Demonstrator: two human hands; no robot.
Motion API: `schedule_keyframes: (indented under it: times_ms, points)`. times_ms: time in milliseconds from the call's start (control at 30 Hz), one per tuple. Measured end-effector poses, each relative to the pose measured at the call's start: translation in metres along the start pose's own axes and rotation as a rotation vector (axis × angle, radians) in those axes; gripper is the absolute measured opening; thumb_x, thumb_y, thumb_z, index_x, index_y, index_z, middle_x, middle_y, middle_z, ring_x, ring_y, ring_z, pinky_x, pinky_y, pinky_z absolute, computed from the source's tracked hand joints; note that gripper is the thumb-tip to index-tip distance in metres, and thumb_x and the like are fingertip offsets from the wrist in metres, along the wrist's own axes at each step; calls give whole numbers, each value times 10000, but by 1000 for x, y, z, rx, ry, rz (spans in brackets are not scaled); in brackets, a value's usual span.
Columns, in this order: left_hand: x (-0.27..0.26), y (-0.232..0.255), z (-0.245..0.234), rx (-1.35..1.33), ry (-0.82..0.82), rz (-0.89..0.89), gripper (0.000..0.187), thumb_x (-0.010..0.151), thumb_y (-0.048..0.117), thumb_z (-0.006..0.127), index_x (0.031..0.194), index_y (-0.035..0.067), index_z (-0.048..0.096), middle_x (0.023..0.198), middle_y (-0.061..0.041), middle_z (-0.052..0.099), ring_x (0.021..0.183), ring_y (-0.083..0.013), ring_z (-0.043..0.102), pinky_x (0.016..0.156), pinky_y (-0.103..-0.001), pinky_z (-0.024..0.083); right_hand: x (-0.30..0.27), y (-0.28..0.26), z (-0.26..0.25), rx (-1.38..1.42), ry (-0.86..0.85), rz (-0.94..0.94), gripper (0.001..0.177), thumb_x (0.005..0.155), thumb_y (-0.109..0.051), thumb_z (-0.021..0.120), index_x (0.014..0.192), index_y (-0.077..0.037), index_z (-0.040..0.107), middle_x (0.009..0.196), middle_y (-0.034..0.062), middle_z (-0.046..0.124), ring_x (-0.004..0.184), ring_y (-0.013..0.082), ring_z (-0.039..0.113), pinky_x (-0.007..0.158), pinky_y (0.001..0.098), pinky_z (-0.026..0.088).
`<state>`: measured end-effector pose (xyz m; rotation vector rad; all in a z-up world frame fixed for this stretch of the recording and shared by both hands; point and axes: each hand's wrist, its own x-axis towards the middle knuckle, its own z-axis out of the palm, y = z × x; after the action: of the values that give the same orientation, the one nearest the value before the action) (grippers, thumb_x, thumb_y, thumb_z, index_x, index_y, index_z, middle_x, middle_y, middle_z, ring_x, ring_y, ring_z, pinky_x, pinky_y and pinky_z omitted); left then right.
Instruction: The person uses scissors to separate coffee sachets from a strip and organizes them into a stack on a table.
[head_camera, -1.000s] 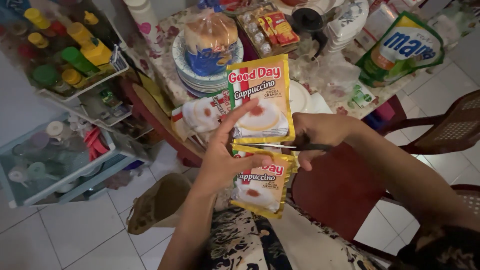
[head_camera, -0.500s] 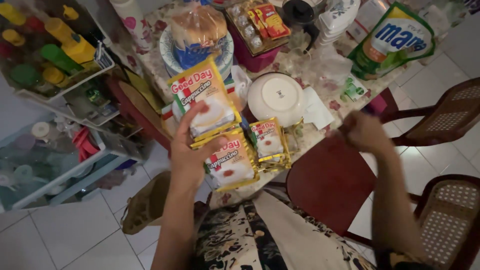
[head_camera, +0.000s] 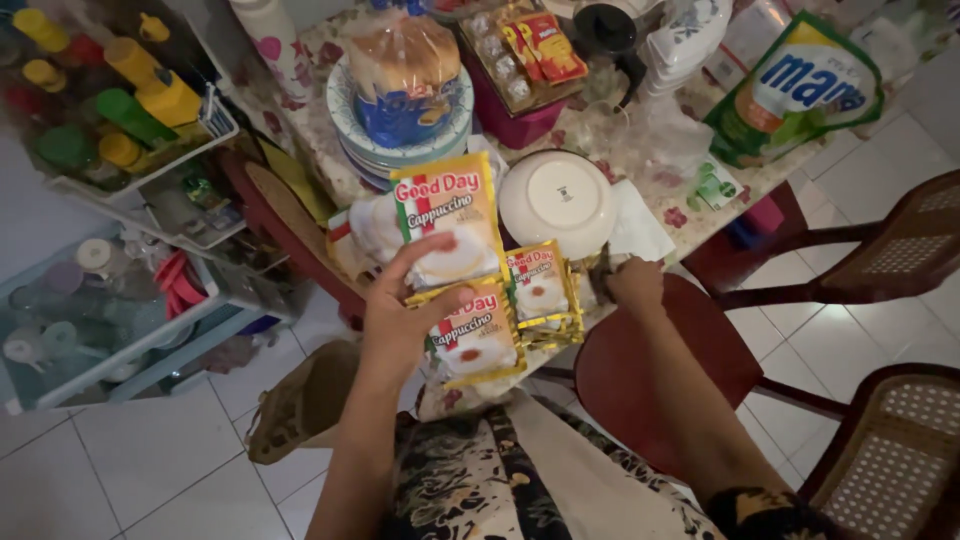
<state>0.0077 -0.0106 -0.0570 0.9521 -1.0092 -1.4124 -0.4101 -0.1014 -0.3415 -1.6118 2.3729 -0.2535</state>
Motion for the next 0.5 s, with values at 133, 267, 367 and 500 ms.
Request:
schedule_keyframes:
  times_ms: [133, 267, 367, 500]
  points:
    - [-3, -3, -5, -47, 16, -100, 526, 755, -33, 841, 1252, 60, 696, 1200, -50, 715, 1009, -140, 692, 857, -282, 593, 7, 13, -3, 118, -130, -43, 317, 727, -329, 762, 772, -16, 782, 723, 203, 726, 712, 352, 730, 737, 439, 583]
    - [-3, -7, -11, 6, 8, -41, 454, 778, -11, 852, 1209, 35, 717, 1206, -51, 711, 1038, -110, 671, 889, -268, 589, 8, 13, -6, 186, -176, -92, 381, 740, -383, 804, 796, -7, 769, 711, 172, 733, 664, 298, 721, 683, 418, 573]
    - [-2, -11, -13, -32, 21, -63, 444, 776, -4, 852, 1199, 31, 720, 1192, -54, 713, 1025, -111, 671, 881, -267, 587, 5, 8, -17, 303, -286, -96, 400, 731, -402, 837, 802, -16, 760, 704, 126, 750, 634, 224, 724, 658, 369, 575]
    - [-1, -11, -16, 4, 15, -42, 423, 783, 13, 850, 1185, 41, 722, 1182, -37, 715, 1047, -110, 661, 898, -272, 576, -18, -12, -62, 244, -214, -46, 304, 827, -340, 784, 874, -40, 792, 678, 126, 736, 610, 197, 707, 637, 354, 556]
